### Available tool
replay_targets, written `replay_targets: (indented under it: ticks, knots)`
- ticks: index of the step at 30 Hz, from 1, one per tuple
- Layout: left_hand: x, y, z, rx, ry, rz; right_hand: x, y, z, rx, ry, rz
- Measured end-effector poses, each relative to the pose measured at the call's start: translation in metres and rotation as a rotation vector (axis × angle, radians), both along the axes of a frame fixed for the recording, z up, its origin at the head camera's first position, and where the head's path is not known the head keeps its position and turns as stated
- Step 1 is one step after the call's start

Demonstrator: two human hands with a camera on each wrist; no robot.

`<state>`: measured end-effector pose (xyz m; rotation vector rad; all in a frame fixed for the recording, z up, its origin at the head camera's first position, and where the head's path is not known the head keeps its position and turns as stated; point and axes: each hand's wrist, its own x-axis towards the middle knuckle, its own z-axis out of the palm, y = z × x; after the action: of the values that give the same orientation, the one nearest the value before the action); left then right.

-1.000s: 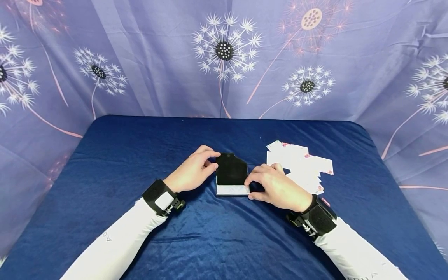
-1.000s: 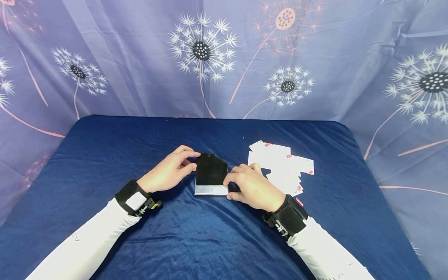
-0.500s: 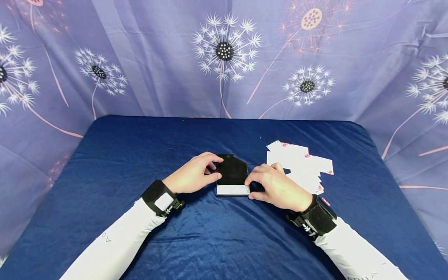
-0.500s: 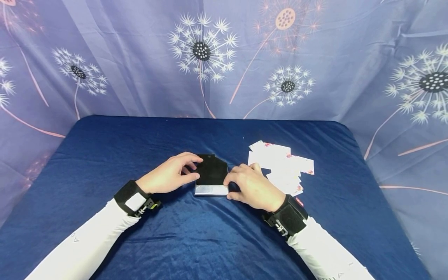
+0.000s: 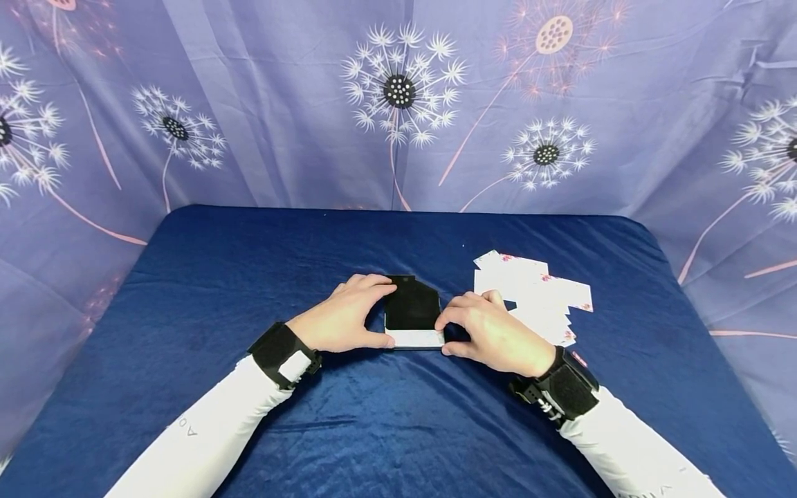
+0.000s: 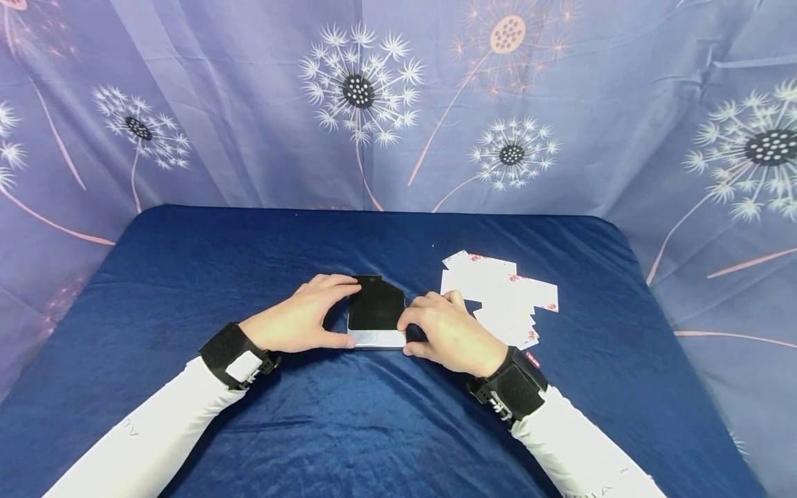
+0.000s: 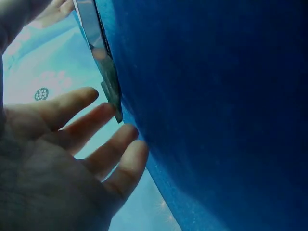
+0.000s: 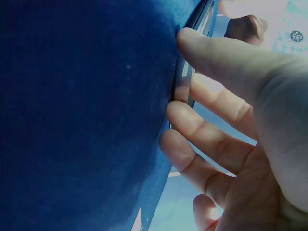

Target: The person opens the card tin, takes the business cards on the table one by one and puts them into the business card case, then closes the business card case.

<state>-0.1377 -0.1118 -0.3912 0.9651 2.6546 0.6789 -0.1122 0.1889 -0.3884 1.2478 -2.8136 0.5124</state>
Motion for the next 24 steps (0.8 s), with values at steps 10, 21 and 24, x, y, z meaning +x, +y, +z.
replay_targets:
  ticks: [10, 21, 24]
  knots:
    - [0.004, -0.005, 0.001, -0.063, -0.012, -0.032, 0.001, 0.001, 0.0, 0.008, 0.008, 0.01]
    - [0.007, -0.004, 0.002, -0.087, -0.023, -0.024, -0.003, 0.018, 0.016, -0.004, -0.033, -0.064]
    - [0.007, -0.004, 0.002, -0.094, -0.021, -0.022, -0.007, 0.028, 0.025, -0.018, -0.041, -0.097]
